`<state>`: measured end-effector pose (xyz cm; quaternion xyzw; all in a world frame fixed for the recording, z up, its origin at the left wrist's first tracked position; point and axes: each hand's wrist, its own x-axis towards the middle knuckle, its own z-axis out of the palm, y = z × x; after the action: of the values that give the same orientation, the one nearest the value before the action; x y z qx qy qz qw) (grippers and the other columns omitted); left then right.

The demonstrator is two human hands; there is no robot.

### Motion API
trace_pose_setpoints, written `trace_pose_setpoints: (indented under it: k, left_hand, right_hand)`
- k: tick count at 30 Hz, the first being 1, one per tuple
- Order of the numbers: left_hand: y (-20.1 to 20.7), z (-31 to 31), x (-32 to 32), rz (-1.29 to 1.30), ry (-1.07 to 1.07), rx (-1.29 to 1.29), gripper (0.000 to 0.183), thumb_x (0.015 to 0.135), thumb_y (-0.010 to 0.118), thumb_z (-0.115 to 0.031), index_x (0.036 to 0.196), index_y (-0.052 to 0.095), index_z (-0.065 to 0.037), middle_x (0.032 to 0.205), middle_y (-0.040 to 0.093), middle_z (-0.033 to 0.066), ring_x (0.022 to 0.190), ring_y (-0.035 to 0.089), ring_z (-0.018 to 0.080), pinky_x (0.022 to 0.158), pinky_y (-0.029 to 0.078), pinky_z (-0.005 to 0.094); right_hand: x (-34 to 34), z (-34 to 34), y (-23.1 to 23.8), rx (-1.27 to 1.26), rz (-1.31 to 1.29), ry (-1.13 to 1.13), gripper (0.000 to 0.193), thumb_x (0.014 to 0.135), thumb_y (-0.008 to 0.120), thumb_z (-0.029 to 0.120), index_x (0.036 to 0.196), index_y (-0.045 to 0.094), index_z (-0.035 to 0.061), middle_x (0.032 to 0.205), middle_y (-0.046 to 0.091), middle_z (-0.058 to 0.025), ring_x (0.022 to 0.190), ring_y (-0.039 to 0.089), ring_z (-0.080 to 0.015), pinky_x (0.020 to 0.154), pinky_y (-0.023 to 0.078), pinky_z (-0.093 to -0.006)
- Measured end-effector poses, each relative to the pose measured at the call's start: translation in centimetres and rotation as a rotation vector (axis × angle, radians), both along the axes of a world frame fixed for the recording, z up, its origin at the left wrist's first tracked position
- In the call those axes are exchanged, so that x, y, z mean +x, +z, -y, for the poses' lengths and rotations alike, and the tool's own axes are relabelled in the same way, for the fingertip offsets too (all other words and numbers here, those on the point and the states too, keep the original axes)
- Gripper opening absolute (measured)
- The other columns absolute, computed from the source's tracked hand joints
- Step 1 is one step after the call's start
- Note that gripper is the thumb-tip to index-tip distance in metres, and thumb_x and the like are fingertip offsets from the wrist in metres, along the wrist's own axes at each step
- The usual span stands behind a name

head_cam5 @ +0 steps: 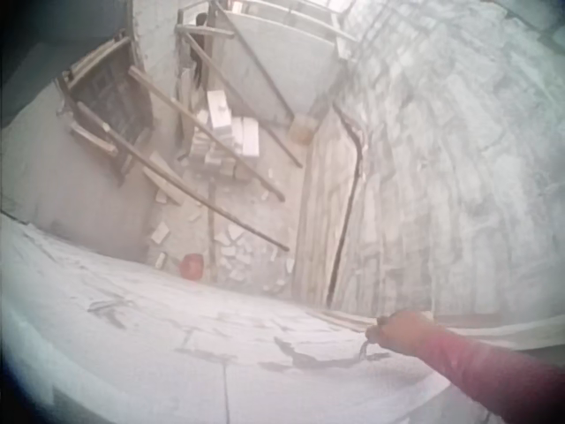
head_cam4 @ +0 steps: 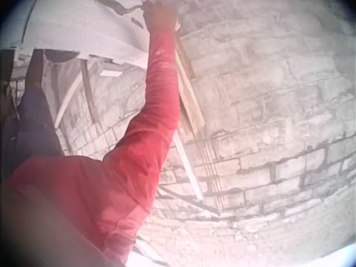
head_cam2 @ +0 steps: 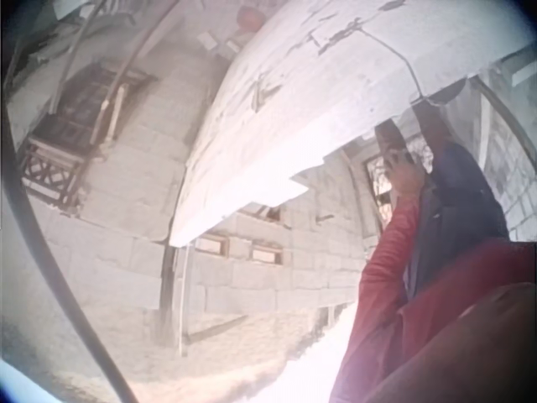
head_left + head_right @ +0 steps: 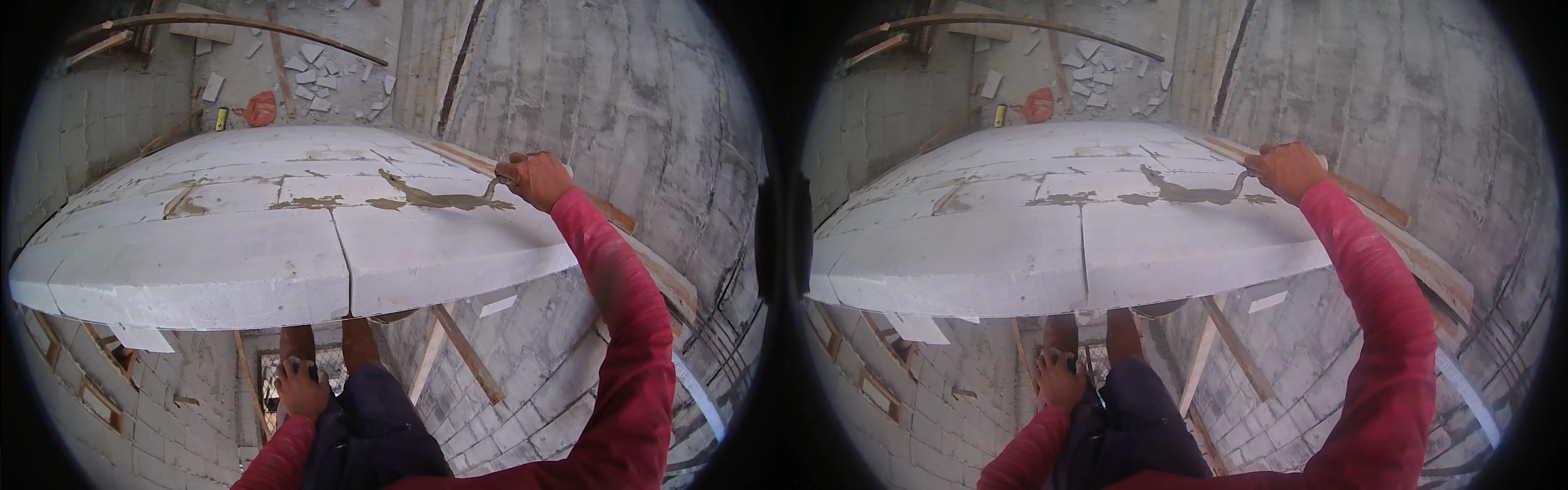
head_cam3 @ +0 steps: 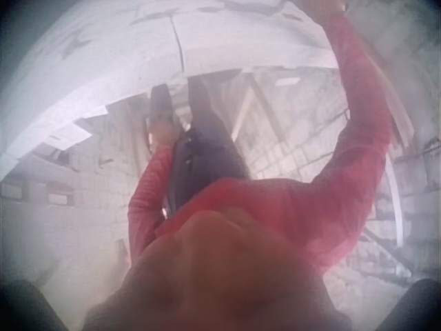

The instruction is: The person applies mortar to the joints between white tiles on a curved wall using a trowel. They repeatedly scoop mortar from a bucket and spread it into the gaps, occasionally measuring the wall with a tape measure.

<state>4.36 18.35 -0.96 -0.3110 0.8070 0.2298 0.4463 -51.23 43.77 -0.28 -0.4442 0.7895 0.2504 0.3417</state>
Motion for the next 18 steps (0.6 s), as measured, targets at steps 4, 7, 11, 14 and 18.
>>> trace_pose_setpoints:
  k: [4, 7, 11, 14, 18]
  left_hand:
    - [0.0, 0.0, -0.1, 0.018, 0.031, 0.023, 0.046, 0.087, 0.071, -0.038, 0.119, 0.074, -0.005, 0.14, 0.056, 0.0245, 0.136, 0.048, 0.0451, 0.11, 0.042, 0.0581]
    - [0.1, -0.1, 0.0, -0.041, 0.031, -0.006, 0.046, 0.088, 0.071, -0.038, 0.119, 0.074, -0.006, 0.14, 0.056, 0.0238, 0.136, 0.049, 0.0448, 0.111, 0.041, 0.0584]
    - [0.1, -0.2, -0.1, -0.014, 0.023, 0.022, 0.046, 0.088, 0.071, -0.038, 0.12, 0.074, -0.006, 0.141, 0.056, 0.0236, 0.136, 0.048, 0.0447, 0.112, 0.039, 0.0586]
    - [0.0, -0.2, -0.3, -0.009, 0.034, 0.029, 0.046, 0.088, 0.071, -0.039, 0.119, 0.074, -0.005, 0.141, 0.056, 0.0236, 0.136, 0.048, 0.0447, 0.113, 0.039, 0.0585]
    - [-0.1, -0.2, -0.4, 0.002, 0.04, 0.023, 0.046, 0.088, 0.07, -0.039, 0.118, 0.074, -0.005, 0.141, 0.056, 0.0236, 0.136, 0.049, 0.0448, 0.113, 0.039, 0.0582]
  right_hand:
    - [0.3, -5.3, 0.0, 0.077, -0.128, 0.098, 0.016, 0.1, 0.06, 0.018, 0.107, 0.074, 0.0224, 0.1, 0.072, -0.0057, 0.087, 0.076, -0.0292, 0.086, 0.056, -0.0431]
    - [1.1, -8.1, 2.3, 0.099, -0.095, 0.137, 0.02, 0.101, 0.058, 0.017, 0.108, 0.074, 0.024, 0.101, 0.072, -0.0053, 0.088, 0.076, -0.0264, 0.086, 0.054, -0.0427]
    - [-2.3, -7.8, 6.7, 0.299, -0.061, 0.127, 0.022, 0.102, 0.058, 0.017, 0.111, 0.075, 0.0261, 0.1, 0.072, -0.0051, 0.086, 0.075, -0.0239, 0.083, 0.053, -0.042]
    - [-2.3, -4.6, 4.9, 0.226, -0.124, 0.179, 0.022, 0.102, 0.06, 0.017, 0.114, 0.074, 0.0276, 0.106, 0.07, -0.0067, 0.092, 0.073, -0.0243, 0.086, 0.05, -0.0399]
    - [1.0, -2.3, 0.1, 0.166, -0.128, 0.262, 0.022, 0.102, 0.061, 0.017, 0.117, 0.073, 0.0267, 0.112, 0.066, -0.0083, 0.103, 0.07, -0.026, 0.09, 0.049, -0.0394]
